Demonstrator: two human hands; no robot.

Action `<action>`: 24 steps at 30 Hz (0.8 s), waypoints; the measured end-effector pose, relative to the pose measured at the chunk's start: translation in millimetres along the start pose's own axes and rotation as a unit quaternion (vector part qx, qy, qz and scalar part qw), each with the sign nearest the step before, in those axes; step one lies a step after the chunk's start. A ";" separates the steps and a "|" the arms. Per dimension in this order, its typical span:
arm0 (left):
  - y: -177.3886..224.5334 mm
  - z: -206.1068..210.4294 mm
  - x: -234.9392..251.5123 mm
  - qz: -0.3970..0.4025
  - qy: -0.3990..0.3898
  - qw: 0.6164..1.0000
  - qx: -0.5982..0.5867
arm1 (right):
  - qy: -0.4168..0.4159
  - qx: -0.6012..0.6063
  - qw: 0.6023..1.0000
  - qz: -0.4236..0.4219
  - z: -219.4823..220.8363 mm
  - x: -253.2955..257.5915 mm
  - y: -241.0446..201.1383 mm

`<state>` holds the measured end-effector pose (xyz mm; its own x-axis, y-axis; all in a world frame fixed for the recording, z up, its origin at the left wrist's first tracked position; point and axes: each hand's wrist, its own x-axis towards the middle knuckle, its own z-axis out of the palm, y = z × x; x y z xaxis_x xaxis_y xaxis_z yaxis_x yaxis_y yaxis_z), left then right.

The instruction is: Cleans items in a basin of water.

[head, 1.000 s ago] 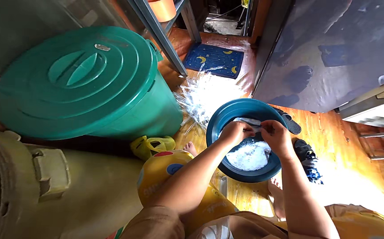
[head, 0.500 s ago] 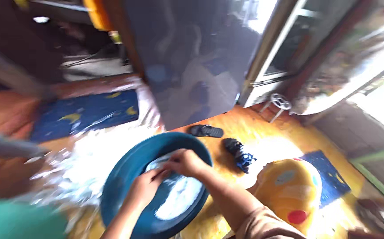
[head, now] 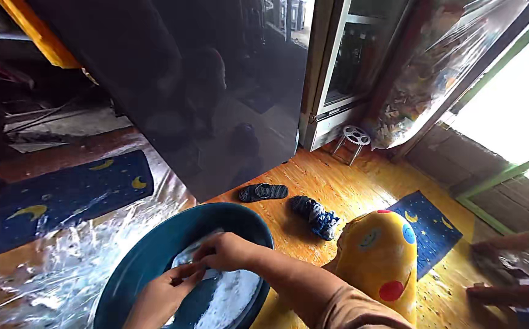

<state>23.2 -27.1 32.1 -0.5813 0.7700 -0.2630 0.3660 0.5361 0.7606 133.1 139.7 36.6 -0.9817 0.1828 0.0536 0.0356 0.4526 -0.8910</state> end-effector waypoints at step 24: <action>16.1 -4.0 -6.0 -0.071 0.004 0.992 0.104 | -0.005 -0.089 0.996 0.029 -2.3 -6.9 -15.0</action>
<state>29.7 -24.5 48.3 -0.6437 0.6787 -0.3537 0.4213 0.7000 0.5766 139.8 133.6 50.6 -0.9786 0.2060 -0.0011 0.1247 0.5885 -0.7988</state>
